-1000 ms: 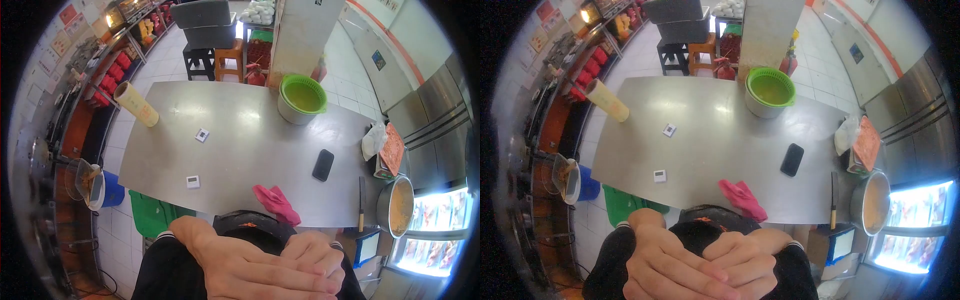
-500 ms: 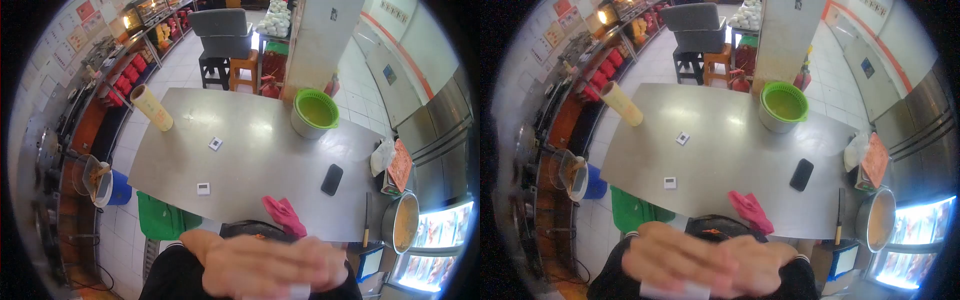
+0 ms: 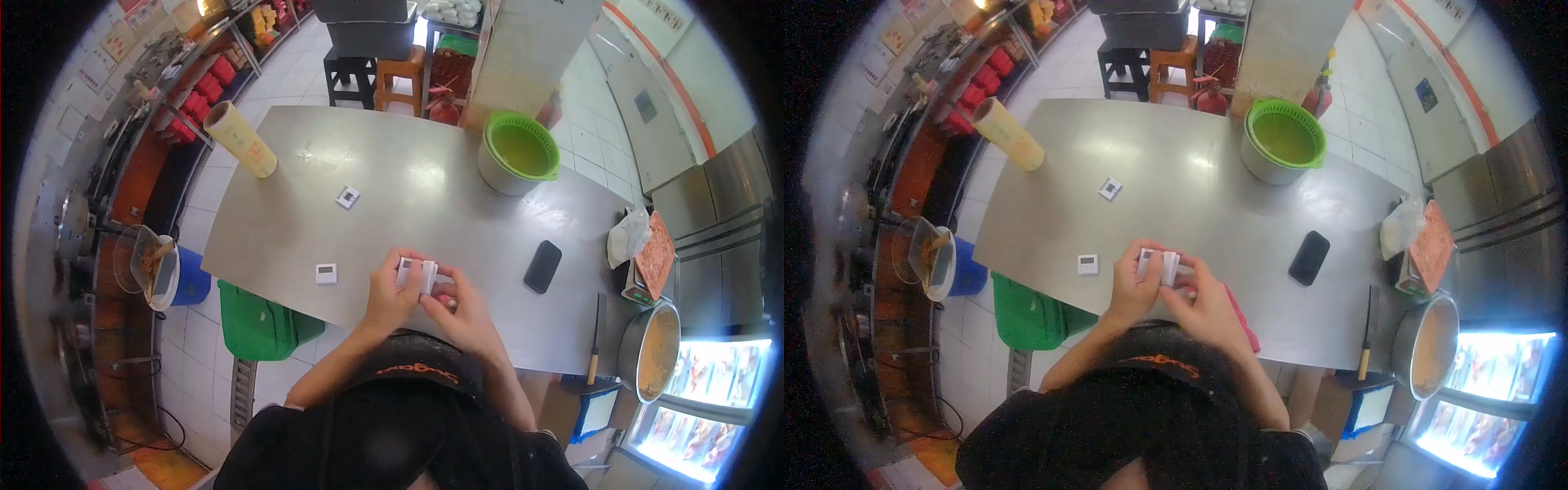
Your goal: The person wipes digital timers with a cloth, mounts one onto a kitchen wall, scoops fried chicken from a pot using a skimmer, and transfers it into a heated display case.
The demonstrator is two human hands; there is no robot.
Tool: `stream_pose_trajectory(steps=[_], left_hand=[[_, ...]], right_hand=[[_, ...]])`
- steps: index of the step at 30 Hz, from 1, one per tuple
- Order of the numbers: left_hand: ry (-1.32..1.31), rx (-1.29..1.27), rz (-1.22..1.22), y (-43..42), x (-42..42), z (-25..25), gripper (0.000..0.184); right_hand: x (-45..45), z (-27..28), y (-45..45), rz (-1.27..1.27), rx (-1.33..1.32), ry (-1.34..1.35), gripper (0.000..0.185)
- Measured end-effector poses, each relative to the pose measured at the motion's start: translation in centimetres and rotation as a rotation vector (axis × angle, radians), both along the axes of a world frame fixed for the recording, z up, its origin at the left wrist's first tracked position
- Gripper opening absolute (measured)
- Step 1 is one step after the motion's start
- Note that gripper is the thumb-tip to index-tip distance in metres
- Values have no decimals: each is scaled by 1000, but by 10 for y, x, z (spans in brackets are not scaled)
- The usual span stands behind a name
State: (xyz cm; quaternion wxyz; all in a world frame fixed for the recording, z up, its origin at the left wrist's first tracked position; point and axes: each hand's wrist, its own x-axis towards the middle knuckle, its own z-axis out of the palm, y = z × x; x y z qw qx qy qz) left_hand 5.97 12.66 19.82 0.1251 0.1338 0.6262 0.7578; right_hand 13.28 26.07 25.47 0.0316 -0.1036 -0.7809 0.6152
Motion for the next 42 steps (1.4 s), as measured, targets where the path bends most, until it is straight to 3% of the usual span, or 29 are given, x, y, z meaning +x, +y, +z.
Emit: stream_pose_trajectory(steps=[2, 3, 5, 6, 8, 9, 11, 14, 15, 18, 20, 21, 23, 25, 27, 30, 32, 33, 35, 42], left_hand=[[210, -487, -111, -7, -8, -30, 23], [205, -488, -115, -9, -9, -57, 23], [176, -530, 11, -11, -12, -118, 24], [181, -528, 15, -14, -14, -137, 24], [-121, -312, 158, -22, -14, -161, 28], [-126, -319, 158, -25, -12, -162, 28], [-186, -260, 67, -30, -10, -163, 38], [-63, -204, -15, -31, -6, -131, 47], [-67, -208, -8, -33, -4, -117, 47], [-110, -172, -91, -28, -5, -77, 50], [62, -225, -145, -30, -6, -56, 50], [57, -220, -148, -31, -6, -48, 50], [-34, -160, -192, -31, -5, -34, 51], [2, -164, -215, -31, -5, -14, 51], [40, -171, -232, -30, -6, -1, 51], [88, -241, -263, -31, -7, 11, 53], [194, -334, -269, -31, -7, 19, 54], [195, -336, -269, -31, -7, 17, 54], [225, -285, -256, -30, -6, 8, 57], [225, -260, -232, -32, -5, 7, 57]], right_hand=[[-12, -51, 11, 91, -279, -162, 29], [-17, -81, 17, 117, -371, -220, 28], [-25, -159, 29, 241, -171, -333, 29], [-26, -190, 33, 243, -167, -328, 29], [-26, -243, 37, 74, -100, -274, 29], [-28, -263, 39, 76, -108, -280, 29], [-37, -289, 46, 93, 499, -344, 32], [-43, -230, 37, 124, 702, -498, 37], [-43, -233, 36, 133, 700, -498, 37], [-38, -226, 44, 41, 830, -327, 37], [-27, -155, 49, 146, 229, -76, 32], [-20, -125, 47, 144, 233, -83, 32], [-7, -71, 34, 144, -238, 40, 30], [2, -31, 27, 107, -322, 20, 30], [6, -19, 24, 75, -411, 5, 30], [9, -12, 20, 109, -277, 43, 32], [8, -2, 19, 176, 277, 202, 32], [7, -3, 15, 177, 275, 204, 32], [7, -6, 4, 60, -37, 134, 31], [4, -6, -2, 38, -71, 89, 28]])
